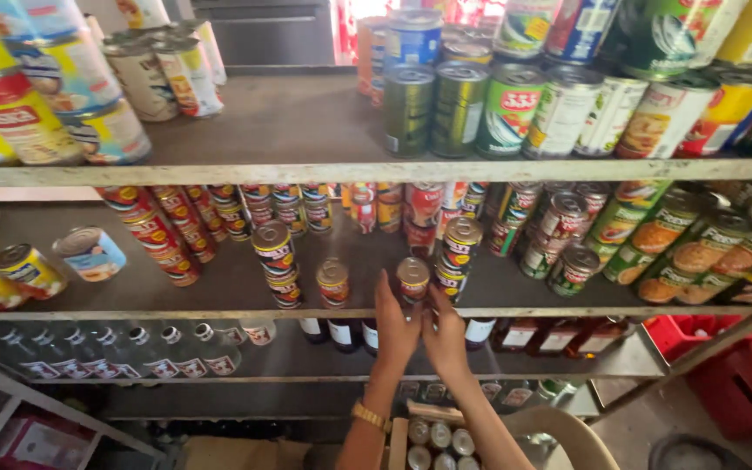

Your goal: Wiping dust off canned goods with a cloth and organizing them on grocery store shelves.

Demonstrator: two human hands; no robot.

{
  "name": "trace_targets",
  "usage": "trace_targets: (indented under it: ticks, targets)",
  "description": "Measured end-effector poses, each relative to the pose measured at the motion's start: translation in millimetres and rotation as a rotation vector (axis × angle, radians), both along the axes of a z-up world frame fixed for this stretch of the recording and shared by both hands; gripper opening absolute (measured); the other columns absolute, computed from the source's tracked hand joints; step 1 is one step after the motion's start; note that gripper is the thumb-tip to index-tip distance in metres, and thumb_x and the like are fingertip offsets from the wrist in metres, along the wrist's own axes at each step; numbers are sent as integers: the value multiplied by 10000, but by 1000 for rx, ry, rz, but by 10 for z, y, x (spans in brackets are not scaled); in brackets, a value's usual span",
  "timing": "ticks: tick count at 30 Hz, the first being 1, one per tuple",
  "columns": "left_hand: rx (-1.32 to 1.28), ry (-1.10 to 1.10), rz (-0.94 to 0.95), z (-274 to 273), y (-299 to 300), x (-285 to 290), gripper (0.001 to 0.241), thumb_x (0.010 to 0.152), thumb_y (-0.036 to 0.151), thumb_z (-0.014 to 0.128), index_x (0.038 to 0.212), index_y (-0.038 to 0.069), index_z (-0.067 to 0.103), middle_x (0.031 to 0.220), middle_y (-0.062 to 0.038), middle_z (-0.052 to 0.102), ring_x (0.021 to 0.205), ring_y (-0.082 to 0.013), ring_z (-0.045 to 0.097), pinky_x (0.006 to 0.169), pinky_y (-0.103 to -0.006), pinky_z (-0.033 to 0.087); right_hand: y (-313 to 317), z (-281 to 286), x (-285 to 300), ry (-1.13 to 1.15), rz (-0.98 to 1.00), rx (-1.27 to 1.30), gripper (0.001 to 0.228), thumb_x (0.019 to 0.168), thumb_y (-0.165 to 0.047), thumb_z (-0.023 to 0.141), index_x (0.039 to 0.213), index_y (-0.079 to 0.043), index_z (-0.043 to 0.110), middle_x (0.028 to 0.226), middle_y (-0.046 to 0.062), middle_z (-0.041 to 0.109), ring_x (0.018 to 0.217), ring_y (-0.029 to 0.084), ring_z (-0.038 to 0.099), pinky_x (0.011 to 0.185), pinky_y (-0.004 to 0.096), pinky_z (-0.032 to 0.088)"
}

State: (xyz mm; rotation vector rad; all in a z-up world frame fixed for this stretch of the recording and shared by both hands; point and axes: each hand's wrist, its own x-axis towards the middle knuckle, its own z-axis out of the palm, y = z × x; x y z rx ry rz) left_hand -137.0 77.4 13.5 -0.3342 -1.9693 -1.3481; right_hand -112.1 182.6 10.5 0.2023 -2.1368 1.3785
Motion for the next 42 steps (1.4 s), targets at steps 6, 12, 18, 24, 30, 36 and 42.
trace_targets:
  ticks: [6,12,18,24,30,36,42]
  targets:
    - [161,-61,-101,272,62,117,670,866,101,761,1467,-10,486,1402,-228,597,1301,-396,610,1085,-423,484,44,256,177,98,40,45,525,882,113,512,1399,40,567,1255,250,688,1190,324,678,918,358,544]
    - [131,-33,-44,803,109,949,627,827,102,828,1362,-7,519,1256,-195,573,1140,-350,615,985,-412,502,282,385,809,-77,155,-225,418,931,59,597,1343,-4,624,1169,103,742,1029,64,673,872,242,545]
    - [368,-797,-167,-607,357,1787,622,806,214,812,1313,46,494,1081,-122,681,854,-315,635,739,-432,520,714,-687,1568,-556,167,-215,286,911,9,660,1187,-12,733,1007,66,804,867,78,695,724,249,550]
    - [111,-770,-167,-2502,552,2591,619,775,191,866,1226,-11,492,1059,-178,679,969,-314,673,869,-419,528,1121,-2788,2353,-498,77,306,360,804,31,720,1159,-27,728,1152,191,733,1123,358,661,994,430,520]
    - [123,-859,-220,-3010,567,2980,648,723,174,865,1263,3,549,1172,-182,665,1078,-316,669,945,-399,527,1061,-3242,2890,-562,69,296,695,724,-4,746,1388,-41,542,1331,255,565,1205,459,574,1042,464,467]
    - [5,-673,-235,-2413,454,2880,724,688,178,896,1286,6,526,1172,-184,637,1097,-351,640,960,-423,505,1352,-2363,2802,-654,-217,59,452,754,-73,753,1201,-113,691,1152,152,729,1072,292,685,883,323,531]
    - [29,-772,-510,-988,389,2718,701,742,94,865,1347,24,518,1181,-162,577,989,-299,657,828,-395,563,1391,-911,2648,-341,82,52,390,707,-44,724,1097,-53,732,1111,126,740,1153,273,643,1052,400,449]
